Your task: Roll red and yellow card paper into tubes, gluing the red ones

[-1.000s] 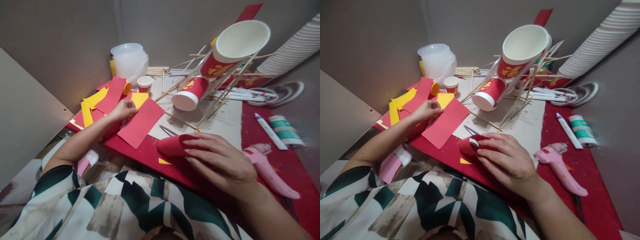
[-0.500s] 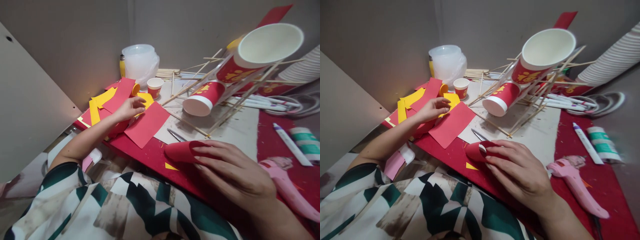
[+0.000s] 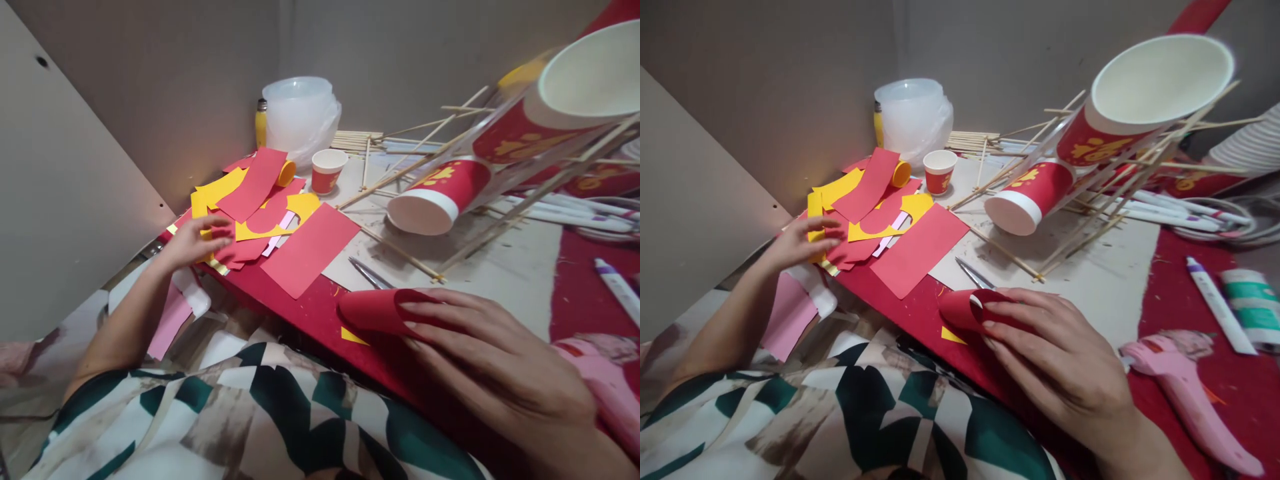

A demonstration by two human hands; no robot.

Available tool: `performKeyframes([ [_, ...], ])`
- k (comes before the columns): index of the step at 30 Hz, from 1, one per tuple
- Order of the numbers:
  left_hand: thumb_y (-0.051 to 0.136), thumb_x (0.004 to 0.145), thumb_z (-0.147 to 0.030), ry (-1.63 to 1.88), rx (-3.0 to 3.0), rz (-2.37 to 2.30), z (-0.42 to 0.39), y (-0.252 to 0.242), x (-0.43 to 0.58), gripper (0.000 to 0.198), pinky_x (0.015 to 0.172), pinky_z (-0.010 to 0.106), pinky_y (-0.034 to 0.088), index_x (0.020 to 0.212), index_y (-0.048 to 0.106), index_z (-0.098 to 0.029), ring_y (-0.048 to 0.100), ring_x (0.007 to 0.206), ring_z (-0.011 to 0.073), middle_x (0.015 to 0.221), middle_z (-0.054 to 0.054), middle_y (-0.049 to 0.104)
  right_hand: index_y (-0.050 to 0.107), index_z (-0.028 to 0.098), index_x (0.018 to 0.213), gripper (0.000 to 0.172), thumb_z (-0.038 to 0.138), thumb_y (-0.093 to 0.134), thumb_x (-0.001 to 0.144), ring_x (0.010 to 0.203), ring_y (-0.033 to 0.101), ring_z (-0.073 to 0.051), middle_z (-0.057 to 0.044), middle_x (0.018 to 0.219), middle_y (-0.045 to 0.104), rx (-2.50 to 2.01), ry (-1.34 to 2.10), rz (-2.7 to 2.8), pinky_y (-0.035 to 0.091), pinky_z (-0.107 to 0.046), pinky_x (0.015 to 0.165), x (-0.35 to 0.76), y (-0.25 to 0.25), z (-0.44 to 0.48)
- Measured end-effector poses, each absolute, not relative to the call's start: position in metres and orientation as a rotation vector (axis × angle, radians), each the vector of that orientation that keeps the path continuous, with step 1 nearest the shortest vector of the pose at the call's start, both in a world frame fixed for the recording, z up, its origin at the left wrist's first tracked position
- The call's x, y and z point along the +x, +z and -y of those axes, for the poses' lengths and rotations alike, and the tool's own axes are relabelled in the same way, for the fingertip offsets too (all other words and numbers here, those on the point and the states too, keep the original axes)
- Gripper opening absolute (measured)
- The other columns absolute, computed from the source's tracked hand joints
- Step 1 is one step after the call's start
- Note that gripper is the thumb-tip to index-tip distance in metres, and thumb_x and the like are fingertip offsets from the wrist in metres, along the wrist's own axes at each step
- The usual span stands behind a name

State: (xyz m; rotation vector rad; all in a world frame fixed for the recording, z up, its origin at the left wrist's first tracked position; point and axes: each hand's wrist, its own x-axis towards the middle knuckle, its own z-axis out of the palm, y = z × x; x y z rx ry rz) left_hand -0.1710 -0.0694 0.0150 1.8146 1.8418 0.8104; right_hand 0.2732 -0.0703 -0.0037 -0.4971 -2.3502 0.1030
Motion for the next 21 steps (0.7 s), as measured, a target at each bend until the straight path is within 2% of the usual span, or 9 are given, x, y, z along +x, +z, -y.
performKeyframes([
  [3, 0.076, 0.081, -0.050, 0.681, 2.069, -1.677, 0.089, -0.002, -0.155, 0.049, 0.105, 0.049, 0.051, 0.120, 0.072, -0.021, 0.065, 0.120, 0.0304, 0.125, 0.013, 0.072, 0.067, 0.018, 0.109, 0.017, 0.015, 0.060, 0.095, 0.107, 0.069, -0.031, -0.014, 0.102, 0.073, -0.480, 0.086, 2.355, 0.058, -0.045, 0.084, 0.273, -0.004, 0.071],
  [6, 0.068, 0.087, -0.046, 0.702, 2.214, -1.607, 0.086, -0.015, -0.145, 0.030, 0.105, 0.050, 0.050, 0.098, 0.079, -0.021, 0.064, 0.121, 0.0316, 0.121, 0.014, 0.073, 0.068, 0.019, 0.109, 0.017, 0.015, 0.060, 0.094, 0.107, 0.069, -0.031, -0.013, 0.102, 0.074, -0.511, 0.102, 2.336, 0.058, -0.046, 0.086, 0.272, -0.007, 0.071],
  [8, 0.066, 0.087, -0.046, 0.799, 2.124, -1.583, 0.079, -0.018, -0.143, 0.028, 0.099, 0.046, 0.053, 0.086, 0.080, -0.022, 0.068, 0.112, 0.0292, 0.113, 0.012, 0.076, 0.069, 0.020, 0.109, 0.018, 0.015, 0.064, 0.092, 0.107, 0.070, -0.031, -0.012, 0.102, 0.075, -0.544, 0.106, 2.332, 0.059, -0.046, 0.087, 0.272, -0.010, 0.070],
  [11, 0.071, 0.083, -0.046, 1.006, 1.865, -1.592, 0.069, -0.015, -0.144, 0.026, 0.084, 0.035, 0.057, 0.085, 0.078, -0.021, 0.072, 0.091, 0.0232, 0.096, 0.008, 0.078, 0.071, 0.021, 0.107, 0.018, 0.016, 0.067, 0.090, 0.104, 0.072, -0.030, -0.010, 0.103, 0.076, -0.542, 0.094, 2.307, 0.060, -0.046, 0.086, 0.273, -0.012, 0.068],
  [15, 0.075, 0.078, -0.051, 1.414, 1.593, -1.663, 0.051, -0.007, -0.153, 0.031, 0.066, 0.025, 0.050, 0.079, 0.069, -0.021, 0.062, 0.068, 0.0147, 0.073, 0.001, 0.068, 0.072, 0.022, 0.106, 0.020, 0.013, 0.068, 0.088, 0.104, 0.072, -0.032, -0.010, 0.104, 0.077, -0.545, 0.124, 2.300, 0.061, -0.047, 0.086, 0.274, -0.011, 0.067],
  [18, 0.072, 0.078, -0.053, 1.640, 1.450, -1.690, 0.033, -0.004, -0.165, 0.032, 0.057, 0.022, 0.044, 0.080, 0.062, -0.022, 0.054, 0.059, 0.0110, 0.066, -0.003, 0.059, 0.073, 0.023, 0.106, 0.023, 0.011, 0.068, 0.087, 0.104, 0.072, -0.033, -0.009, 0.104, 0.077, -0.553, 0.147, 2.305, 0.061, -0.048, 0.087, 0.274, -0.011, 0.068],
  [21, 0.077, 0.072, -0.048, 1.826, 1.286, -1.643, 0.017, -0.002, -0.178, 0.032, 0.058, 0.023, 0.044, 0.079, 0.060, -0.023, 0.055, 0.059, 0.0108, 0.067, -0.003, 0.059, 0.073, 0.024, 0.108, 0.025, 0.011, 0.068, 0.087, 0.104, 0.072, -0.032, -0.009, 0.106, 0.077, -0.543, 0.150, 2.305, 0.061, -0.048, 0.086, 0.273, -0.010, 0.068],
])
